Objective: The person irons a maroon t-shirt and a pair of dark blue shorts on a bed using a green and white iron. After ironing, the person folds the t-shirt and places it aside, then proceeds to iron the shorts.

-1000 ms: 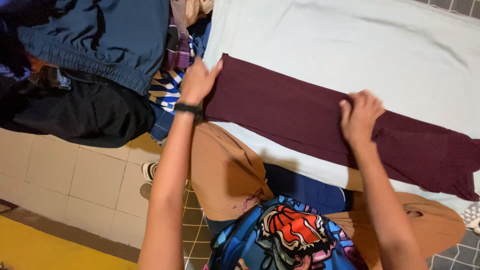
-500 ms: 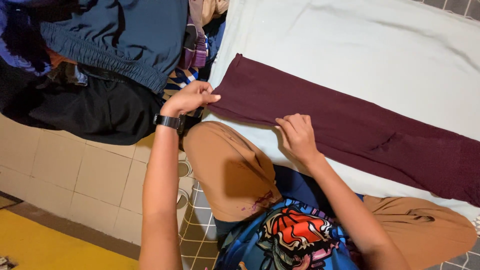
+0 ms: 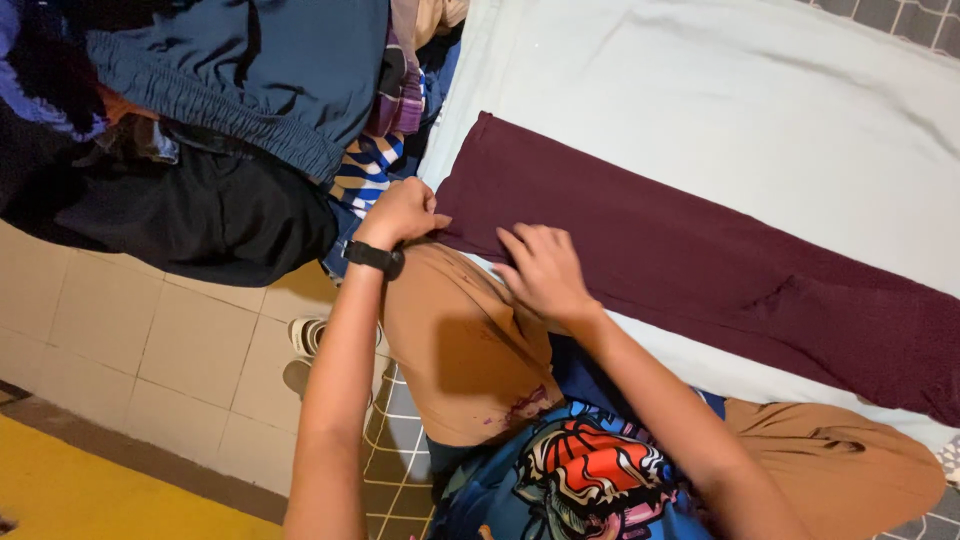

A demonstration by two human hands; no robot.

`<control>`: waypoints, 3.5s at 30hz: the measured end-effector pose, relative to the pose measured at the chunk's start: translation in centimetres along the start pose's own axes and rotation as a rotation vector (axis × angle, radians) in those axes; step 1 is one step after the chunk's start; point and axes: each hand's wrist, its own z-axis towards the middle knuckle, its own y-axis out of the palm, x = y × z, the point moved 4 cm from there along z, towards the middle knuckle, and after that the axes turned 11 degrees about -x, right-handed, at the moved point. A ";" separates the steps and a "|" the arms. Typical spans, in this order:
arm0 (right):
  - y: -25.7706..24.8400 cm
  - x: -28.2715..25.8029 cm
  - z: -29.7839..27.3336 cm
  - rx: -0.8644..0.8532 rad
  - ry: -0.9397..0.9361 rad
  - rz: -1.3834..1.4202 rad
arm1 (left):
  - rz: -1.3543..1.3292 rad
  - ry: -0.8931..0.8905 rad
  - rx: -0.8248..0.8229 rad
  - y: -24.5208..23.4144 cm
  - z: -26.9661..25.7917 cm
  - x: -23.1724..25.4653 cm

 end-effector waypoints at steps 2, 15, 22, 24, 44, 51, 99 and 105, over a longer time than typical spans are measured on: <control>1.5 -0.8 2.5 0.034 0.043 0.038 | -0.088 0.095 0.082 -0.2 -0.1 0.8; 2.8 8.6 6.1 0.111 0.586 1.129 | -0.210 0.053 -0.086 0.0 0.9 1.2; -0.3 7.9 5.3 0.273 0.564 0.978 | -0.491 0.270 -0.026 -0.3 4.7 -0.4; -0.2 7.1 5.0 0.293 0.545 0.915 | -0.414 0.222 -0.071 -0.6 4.9 0.0; 3.8 0.3 5.2 0.034 0.114 0.634 | -0.911 0.088 -0.031 -1.1 8.5 2.6; 1.9 1.1 3.6 -0.007 0.238 0.675 | -0.181 0.192 0.429 -0.8 7.7 4.5; 4.3 2.9 -7.5 -0.088 0.341 -0.045 | -0.226 0.193 0.413 -0.4 2.7 0.0; 4.4 4.8 -7.5 -0.437 0.580 -0.169 | 0.050 0.261 0.510 0.9 2.9 5.5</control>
